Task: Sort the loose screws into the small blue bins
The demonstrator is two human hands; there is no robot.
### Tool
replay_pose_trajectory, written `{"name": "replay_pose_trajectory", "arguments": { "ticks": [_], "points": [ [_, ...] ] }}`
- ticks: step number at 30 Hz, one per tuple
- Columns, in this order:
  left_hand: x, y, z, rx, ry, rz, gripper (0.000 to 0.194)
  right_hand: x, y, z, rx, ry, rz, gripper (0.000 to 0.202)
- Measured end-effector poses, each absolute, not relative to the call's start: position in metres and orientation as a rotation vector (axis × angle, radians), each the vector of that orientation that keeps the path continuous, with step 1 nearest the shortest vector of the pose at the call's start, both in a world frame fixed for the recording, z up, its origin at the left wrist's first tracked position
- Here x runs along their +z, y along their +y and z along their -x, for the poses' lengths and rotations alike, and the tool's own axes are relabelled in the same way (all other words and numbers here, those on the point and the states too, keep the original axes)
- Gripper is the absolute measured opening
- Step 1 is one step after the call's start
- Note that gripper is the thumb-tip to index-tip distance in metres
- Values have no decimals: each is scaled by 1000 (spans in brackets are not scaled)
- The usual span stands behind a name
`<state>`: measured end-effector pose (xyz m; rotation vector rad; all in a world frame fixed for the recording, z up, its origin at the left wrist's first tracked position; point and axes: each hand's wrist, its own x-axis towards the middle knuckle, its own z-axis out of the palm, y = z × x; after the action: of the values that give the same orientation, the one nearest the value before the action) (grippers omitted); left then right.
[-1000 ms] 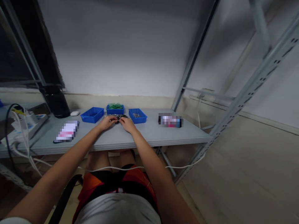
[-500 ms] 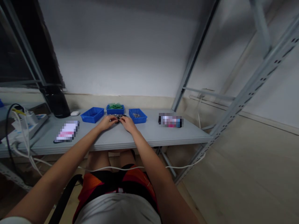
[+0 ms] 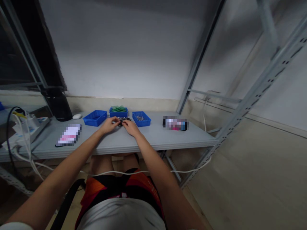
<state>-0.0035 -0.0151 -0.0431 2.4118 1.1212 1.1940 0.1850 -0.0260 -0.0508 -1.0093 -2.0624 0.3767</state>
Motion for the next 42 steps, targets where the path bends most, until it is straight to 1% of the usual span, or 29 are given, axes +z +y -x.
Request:
{"name": "replay_pose_trajectory", "arguments": {
  "ticks": [4, 12, 23, 29, 34, 38, 42],
  "points": [
    [-42, -19, 4, 1080, 1108, -2521, 19, -47, -31, -184, 416, -2010, 981, 18],
    [-37, -26, 2, 933, 1143, -2614, 22, -47, -31, -185, 396, -2061, 1062, 17],
    [-38, -21, 3, 1063, 1163, -2591, 21, -51, -27, -186, 366, -2141, 1010, 17],
    [-38, -24, 1, 1023, 1081, -2563, 23, -56, -25, -187, 359, -2226, 988, 17],
    [-40, -22, 1, 1098, 1110, -2470, 19, -52, -26, -185, 387, -2111, 993, 17],
    [-39, -24, 3, 1046, 1151, -2490, 18, -47, -29, -183, 428, -1999, 979, 19],
    [-39, -24, 3, 991, 1131, -2561, 20, -45, -32, -183, 425, -2037, 946, 15]
  ]
}}
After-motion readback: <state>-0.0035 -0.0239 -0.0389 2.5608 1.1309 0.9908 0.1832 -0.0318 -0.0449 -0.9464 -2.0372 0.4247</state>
